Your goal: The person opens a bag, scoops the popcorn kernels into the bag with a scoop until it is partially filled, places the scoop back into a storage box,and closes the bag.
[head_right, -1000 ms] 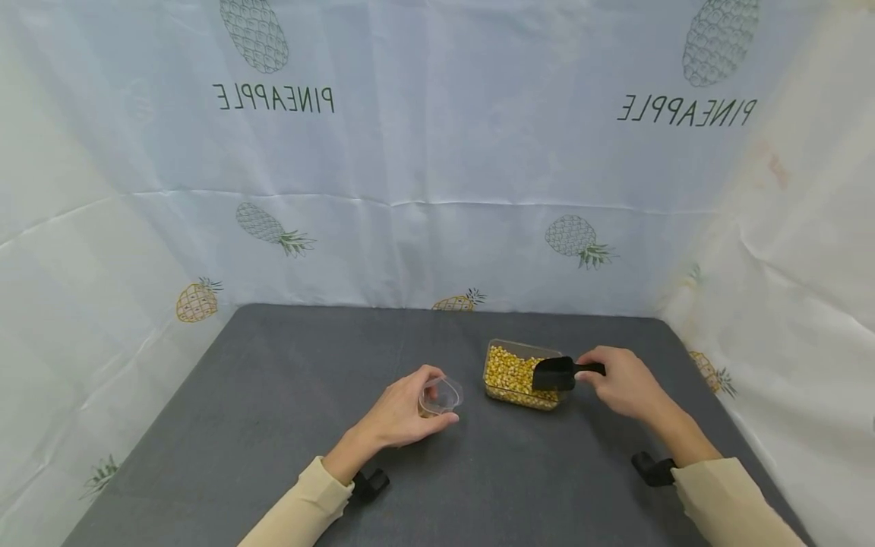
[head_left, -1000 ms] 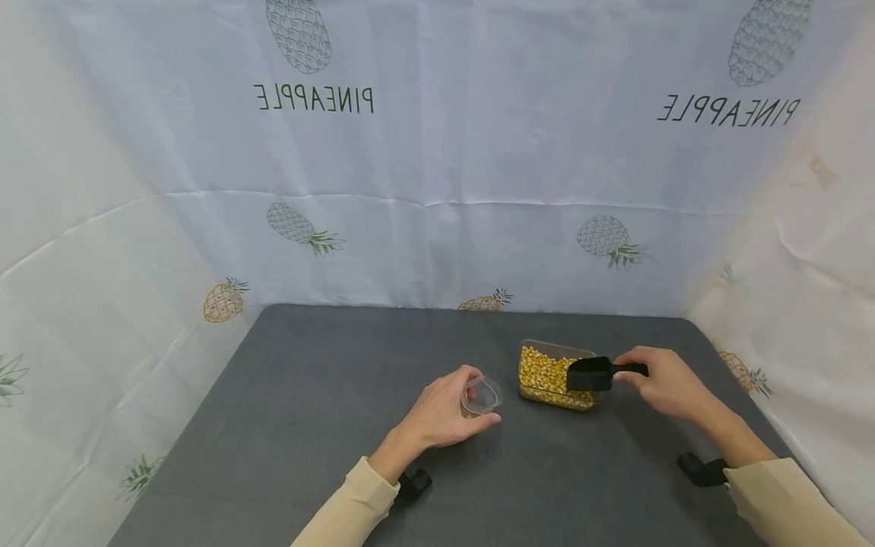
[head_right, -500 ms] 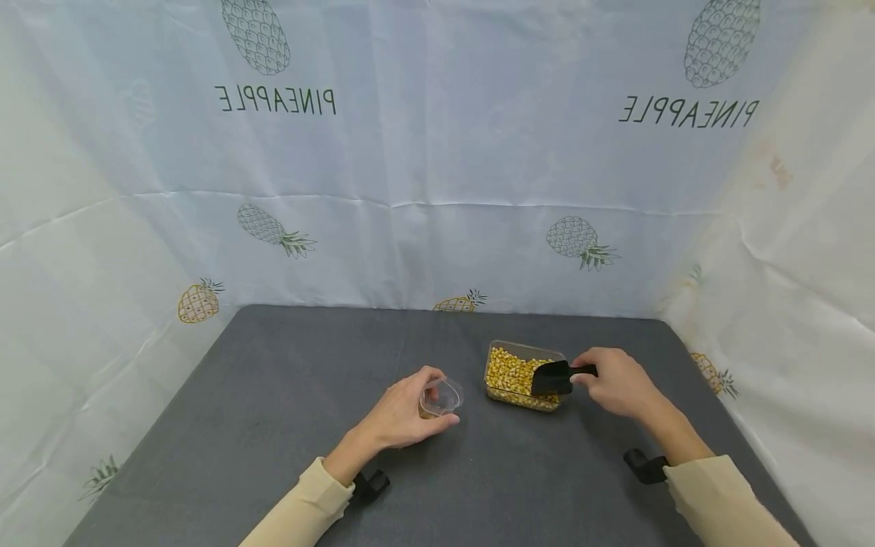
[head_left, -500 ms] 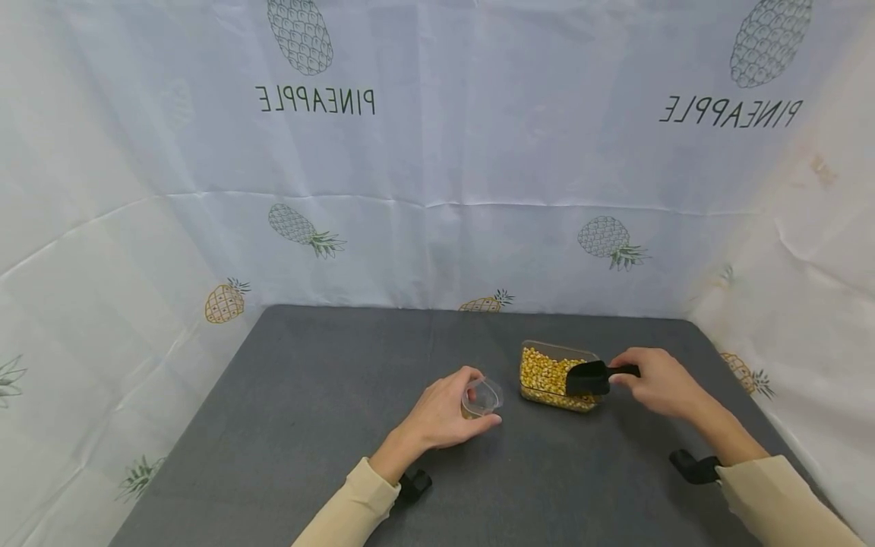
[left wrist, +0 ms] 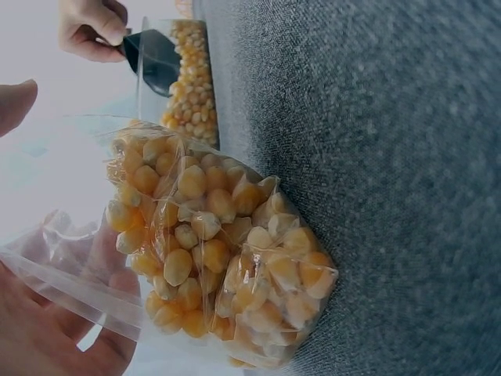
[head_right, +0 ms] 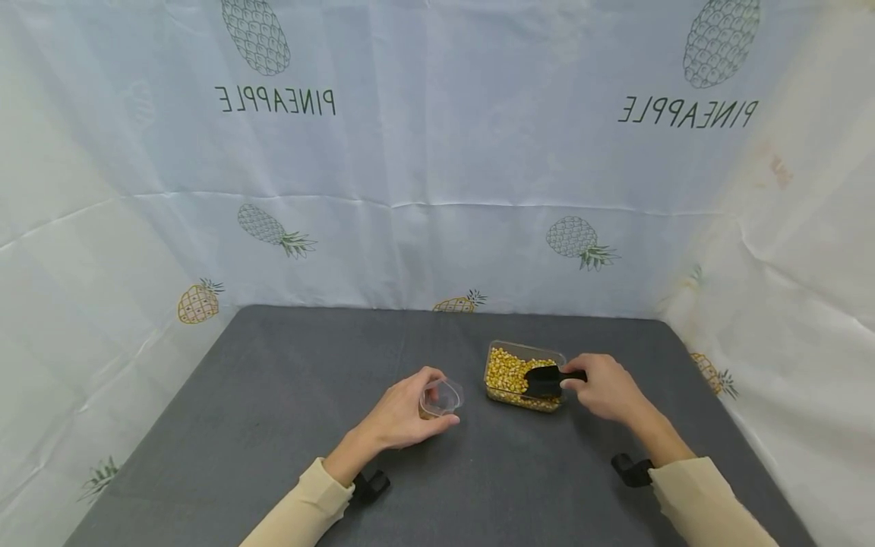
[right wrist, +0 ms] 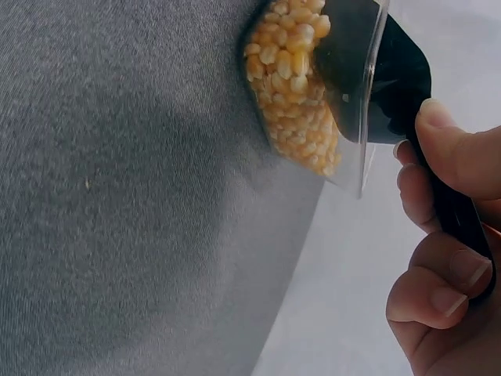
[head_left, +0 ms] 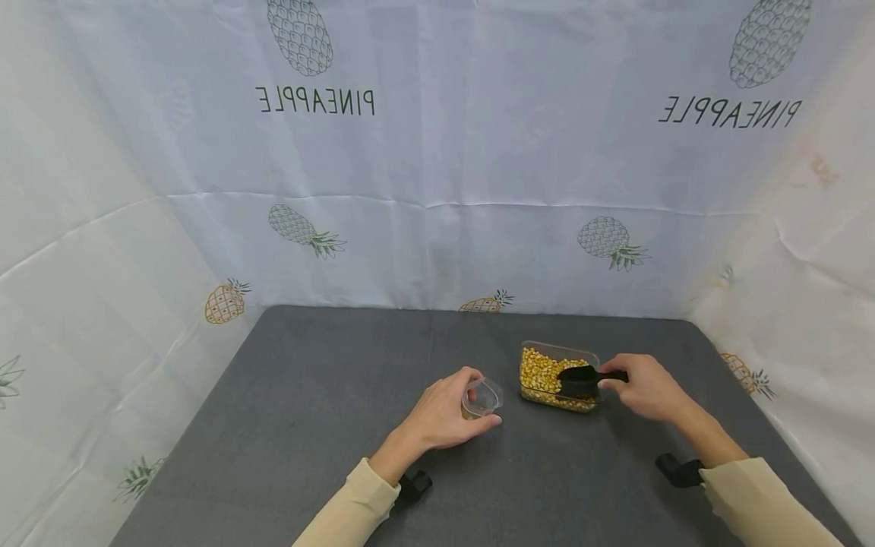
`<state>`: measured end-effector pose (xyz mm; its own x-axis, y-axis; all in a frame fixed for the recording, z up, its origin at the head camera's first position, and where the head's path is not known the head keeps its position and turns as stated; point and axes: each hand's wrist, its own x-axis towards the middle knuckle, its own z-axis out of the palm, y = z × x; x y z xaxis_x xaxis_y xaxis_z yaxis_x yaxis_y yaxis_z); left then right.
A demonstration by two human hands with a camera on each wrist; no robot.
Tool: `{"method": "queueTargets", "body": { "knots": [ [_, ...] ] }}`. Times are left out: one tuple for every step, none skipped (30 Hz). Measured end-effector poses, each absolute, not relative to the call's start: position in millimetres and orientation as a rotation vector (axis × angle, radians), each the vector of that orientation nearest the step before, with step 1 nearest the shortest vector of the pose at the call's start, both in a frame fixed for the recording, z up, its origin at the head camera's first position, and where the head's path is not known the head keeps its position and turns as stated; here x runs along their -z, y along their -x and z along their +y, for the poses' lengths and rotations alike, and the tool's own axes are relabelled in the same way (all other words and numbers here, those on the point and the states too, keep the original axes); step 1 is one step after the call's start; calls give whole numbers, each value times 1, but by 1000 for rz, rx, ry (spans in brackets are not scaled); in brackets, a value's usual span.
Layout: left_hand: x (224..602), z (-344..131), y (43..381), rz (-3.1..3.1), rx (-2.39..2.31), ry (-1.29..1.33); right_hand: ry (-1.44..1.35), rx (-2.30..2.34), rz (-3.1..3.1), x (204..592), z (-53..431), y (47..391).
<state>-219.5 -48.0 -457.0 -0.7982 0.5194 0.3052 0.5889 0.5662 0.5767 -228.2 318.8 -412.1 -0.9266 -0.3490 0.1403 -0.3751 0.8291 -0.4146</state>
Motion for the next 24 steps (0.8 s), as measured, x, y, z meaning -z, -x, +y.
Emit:
{"method": "queueTargets", "body": {
  "knots": [
    [457, -48, 220, -2689, 1048, 954, -592, -695, -2945, 413, 318, 229],
    [457, -48, 220, -2688, 1049, 954, -593, -699, -2943, 414, 317, 229],
    [457, -48, 220, -2687, 1048, 955, -598, -702, -2940, 416, 317, 230],
    [457, -48, 220, -2688, 1045, 954, -597, -703, -2937, 417, 316, 231],
    [457, -48, 220, -2689, 1046, 955, -593, -701, -2938, 418, 314, 232],
    [457, -48, 220, -2691, 1047, 954, -593, -707, -2941, 419, 313, 232],
    [457, -48, 220, -2694, 1048, 954, -586, -705, -2940, 421, 312, 233],
    [456, -48, 219, -2696, 1048, 953, -579, -704, -2941, 422, 309, 233],
    [456, -48, 219, -2698, 1049, 952, -573, -699, -2942, 422, 308, 233],
    [456, -48, 219, -2699, 1050, 951, -564, -694, -2945, 423, 305, 233],
    [456, -48, 219, -2699, 1052, 951, -557, -691, -2949, 424, 304, 233],
    [457, -48, 220, -2699, 1052, 952, -550, -689, -2950, 424, 302, 233],
    [457, -48, 220, -2697, 1053, 953, -540, -686, -2953, 425, 301, 233],
    [457, -48, 220, -2696, 1054, 954, -538, -686, -2956, 425, 300, 233],
    [457, -48, 220, -2696, 1055, 955, -534, -688, -2959, 426, 299, 234],
    [457, -48, 221, -2694, 1057, 957, -529, -693, -2959, 427, 299, 234],
    [458, -49, 221, -2694, 1060, 958, -527, -698, -2959, 427, 298, 234],
    [458, -49, 221, -2692, 1063, 958, -523, -704, -2959, 428, 298, 235],
    [458, -49, 221, -2690, 1064, 959, -519, -710, -2958, 429, 298, 235],
    [458, -48, 221, -2689, 1065, 960, -515, -715, -2957, 430, 298, 234],
    [458, -48, 221, -2688, 1065, 960, -510, -722, -2956, 431, 297, 234],
    [458, -48, 220, -2688, 1065, 960, -507, -729, -2953, 432, 297, 234],
    [458, -48, 220, -2689, 1062, 957, -508, -733, -2951, 432, 297, 234],
    [458, -48, 220, -2691, 1060, 955, -506, -740, -2948, 434, 297, 234]
  ]
}}
